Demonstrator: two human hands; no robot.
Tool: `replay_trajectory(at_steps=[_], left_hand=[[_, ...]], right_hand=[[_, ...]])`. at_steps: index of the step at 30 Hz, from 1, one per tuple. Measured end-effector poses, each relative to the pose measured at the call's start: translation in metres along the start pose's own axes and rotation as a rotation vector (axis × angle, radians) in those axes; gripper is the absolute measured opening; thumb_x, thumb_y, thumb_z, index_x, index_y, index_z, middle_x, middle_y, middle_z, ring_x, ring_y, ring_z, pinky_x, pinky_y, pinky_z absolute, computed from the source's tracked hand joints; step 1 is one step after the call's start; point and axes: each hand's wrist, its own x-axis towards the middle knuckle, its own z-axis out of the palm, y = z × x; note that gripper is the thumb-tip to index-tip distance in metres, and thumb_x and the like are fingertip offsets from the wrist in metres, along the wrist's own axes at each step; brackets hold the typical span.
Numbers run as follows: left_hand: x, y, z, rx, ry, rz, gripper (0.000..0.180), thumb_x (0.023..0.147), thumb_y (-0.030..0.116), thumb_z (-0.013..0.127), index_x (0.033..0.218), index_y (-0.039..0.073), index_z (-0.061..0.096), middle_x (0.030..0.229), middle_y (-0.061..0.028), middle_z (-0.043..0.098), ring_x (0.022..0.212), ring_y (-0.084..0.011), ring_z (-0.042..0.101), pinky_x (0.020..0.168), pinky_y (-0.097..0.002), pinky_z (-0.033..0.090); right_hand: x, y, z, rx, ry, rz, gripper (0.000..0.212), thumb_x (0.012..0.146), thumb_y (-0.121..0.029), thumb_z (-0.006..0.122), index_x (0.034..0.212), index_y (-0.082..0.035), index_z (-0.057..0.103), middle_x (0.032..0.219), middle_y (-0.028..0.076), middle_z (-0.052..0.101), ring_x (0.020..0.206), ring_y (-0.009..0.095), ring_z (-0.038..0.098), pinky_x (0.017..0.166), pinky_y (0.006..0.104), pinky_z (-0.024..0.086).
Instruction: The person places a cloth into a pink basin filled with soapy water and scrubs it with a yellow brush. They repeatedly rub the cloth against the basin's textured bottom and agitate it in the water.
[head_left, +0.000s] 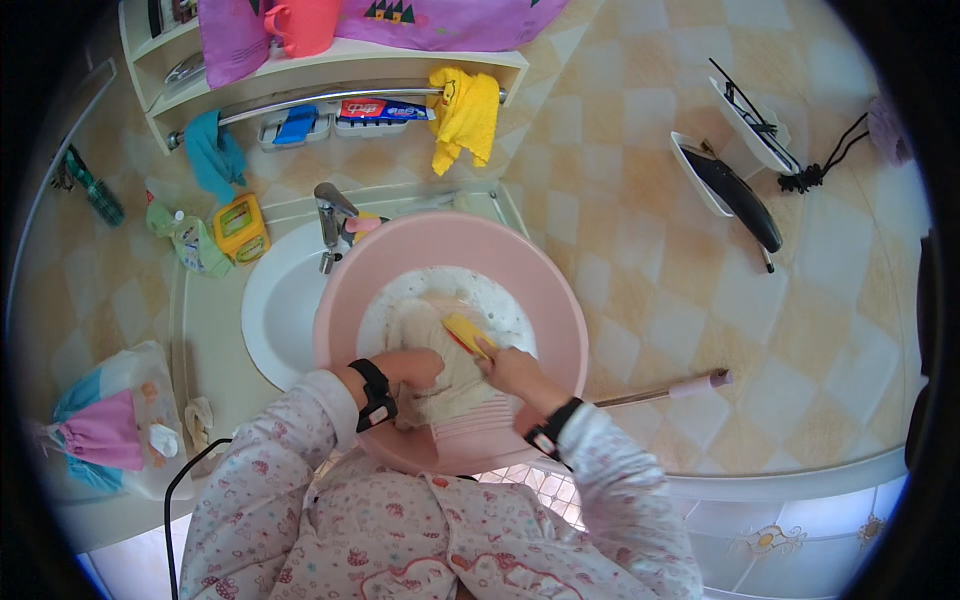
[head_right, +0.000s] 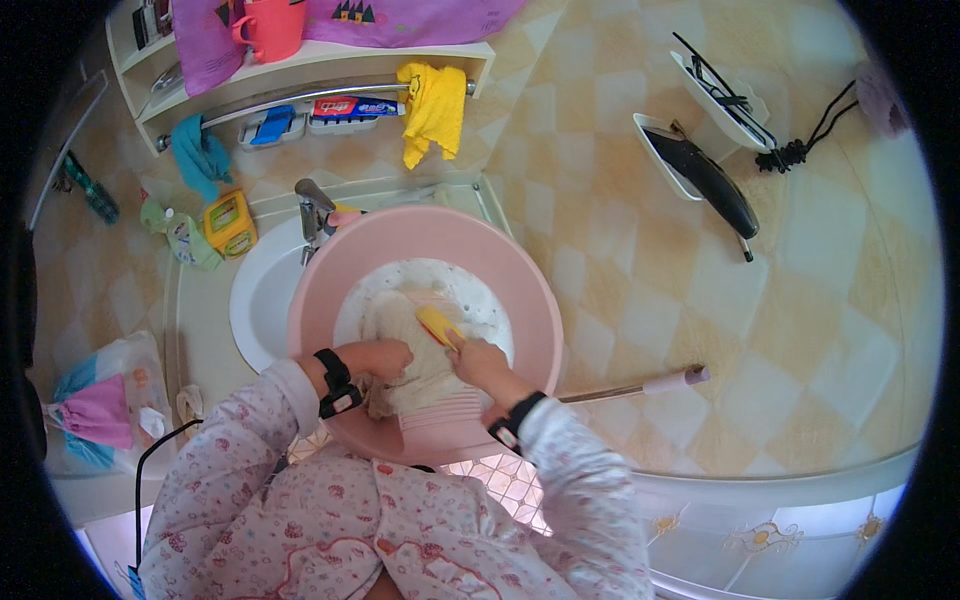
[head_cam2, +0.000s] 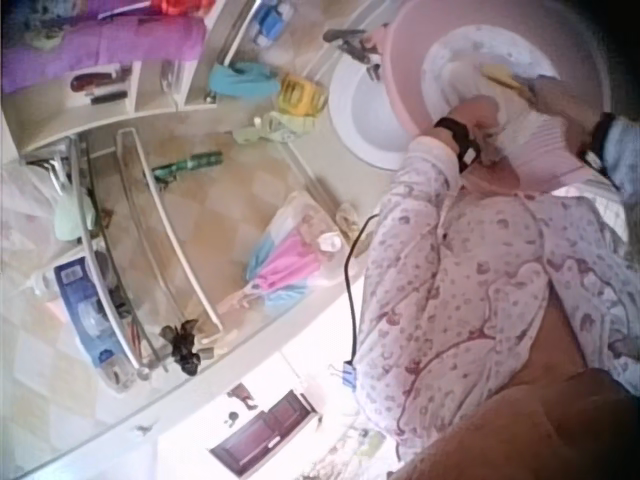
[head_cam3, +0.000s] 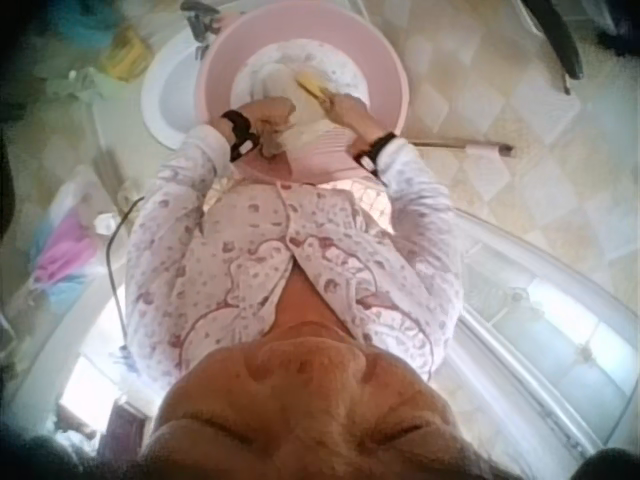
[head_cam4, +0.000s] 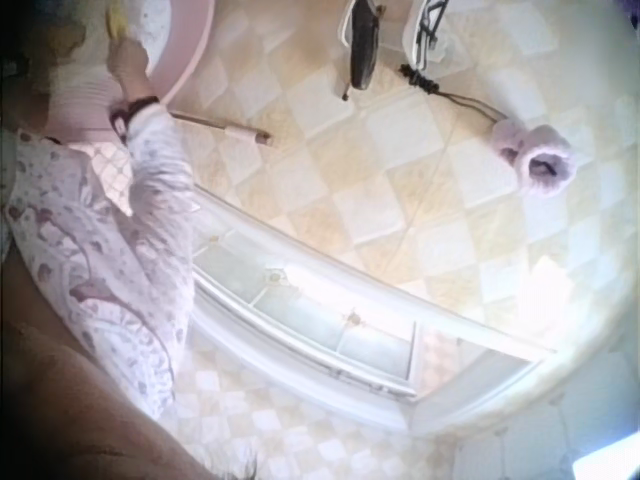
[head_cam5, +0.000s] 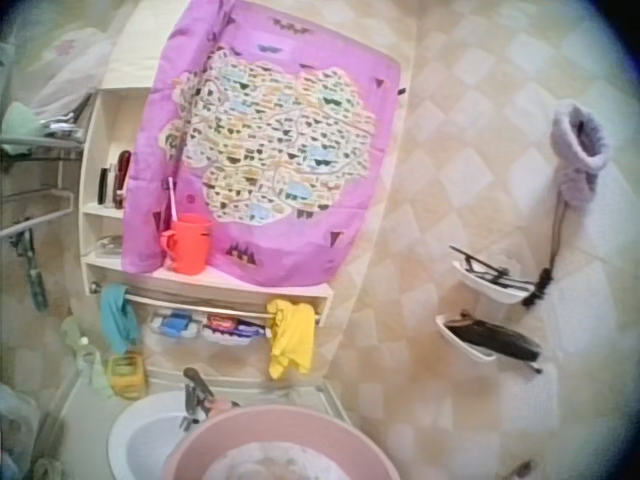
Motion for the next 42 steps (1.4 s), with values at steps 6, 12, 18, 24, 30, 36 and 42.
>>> replay_trajectory(at_steps=[6, 12, 18, 24, 30, 36, 42], left_hand=[[-0.012, -0.020, -0.004, 0.083, -0.170, -0.136, 0.010, 0.060, 0.004, 0.060, 0.065, -0.004, 0.064, 0.069, -0.0231, 0.060, 0.059, -0.0353, 0.058, 0.056, -0.0416, 0.044], [-0.017, -0.027, -0.034, 0.139, -0.207, -0.195, 0.036, 0.064, 0.022, 0.071, 0.090, -0.001, 0.064, 0.095, -0.0238, 0.060, 0.091, -0.0333, 0.058, 0.077, -0.0401, 0.046], [-0.010, 0.006, -0.046, -0.021, -0.055, -0.284, 0.102, 0.062, 0.055, 0.071, 0.142, 0.014, 0.024, 0.143, -0.0317, 0.012, 0.128, -0.0426, 0.029, 0.103, -0.0409, 0.032], [-0.012, 0.016, -0.047, -0.118, -0.172, -0.377, 0.116, 0.055, 0.069, 0.069, 0.145, 0.027, 0.010, 0.145, -0.0307, -0.004, 0.126, -0.0438, 0.033, 0.100, -0.0425, 0.036], [-0.006, 0.004, -0.042, -0.117, -0.150, -0.350, 0.119, 0.051, 0.069, 0.071, 0.145, 0.026, 0.012, 0.144, -0.0331, -0.002, 0.114, -0.0455, 0.047, 0.095, -0.0429, 0.040], [-0.001, 0.001, -0.036, -0.083, -0.083, -0.359, 0.120, 0.047, 0.069, 0.072, 0.144, 0.026, 0.017, 0.142, -0.0368, 0.003, 0.113, -0.0461, 0.047, 0.094, -0.0417, 0.041], [-0.001, 0.001, -0.041, -0.011, -0.105, -0.338, 0.119, 0.048, 0.071, 0.071, 0.145, 0.025, 0.017, 0.141, -0.0377, 0.006, 0.117, -0.0468, 0.044, 0.096, -0.0415, 0.039]], right_hand=[[0.045, 0.012, 0.004, 0.051, 0.229, 0.226, 0.048, 0.090, -0.044, 0.041, 0.133, -0.023, 0.043, 0.089, 0.020, 0.064, 0.084, 0.034, 0.061, 0.075, 0.0406, 0.048], [-0.041, 0.016, 0.009, 0.234, -0.093, 0.132, 0.050, 0.090, -0.040, 0.041, 0.137, -0.024, 0.036, 0.088, 0.023, 0.063, 0.082, 0.038, 0.060, 0.074, 0.0439, 0.047], [-0.030, 0.009, 0.010, 0.174, 0.080, 0.082, 0.049, 0.089, -0.038, 0.042, 0.137, -0.024, 0.038, 0.088, 0.021, 0.063, 0.082, 0.037, 0.061, 0.074, 0.0435, 0.048], [0.053, -0.006, 0.000, -0.031, 0.089, 0.148, 0.048, 0.089, -0.034, 0.038, 0.135, -0.020, 0.040, 0.084, 0.019, 0.065, 0.080, 0.035, 0.063, 0.073, 0.0442, 0.050], [0.026, -0.015, -0.002, 0.038, 0.093, 0.061, 0.047, 0.088, -0.041, 0.039, 0.132, -0.023, 0.045, 0.086, 0.019, 0.065, 0.081, 0.034, 0.063, 0.072, 0.0446, 0.050], [0.048, -0.012, 0.010, -0.014, 0.243, 0.147, 0.044, 0.090, -0.037, 0.038, 0.130, -0.022, 0.046, 0.083, 0.015, 0.065, 0.078, 0.033, 0.063, 0.071, 0.0447, 0.050], [0.047, -0.004, 0.014, 0.031, 0.045, 0.191, 0.043, 0.088, -0.034, 0.039, 0.128, -0.021, 0.047, 0.089, 0.017, 0.066, 0.083, 0.031, 0.064, 0.071, 0.0442, 0.050]])
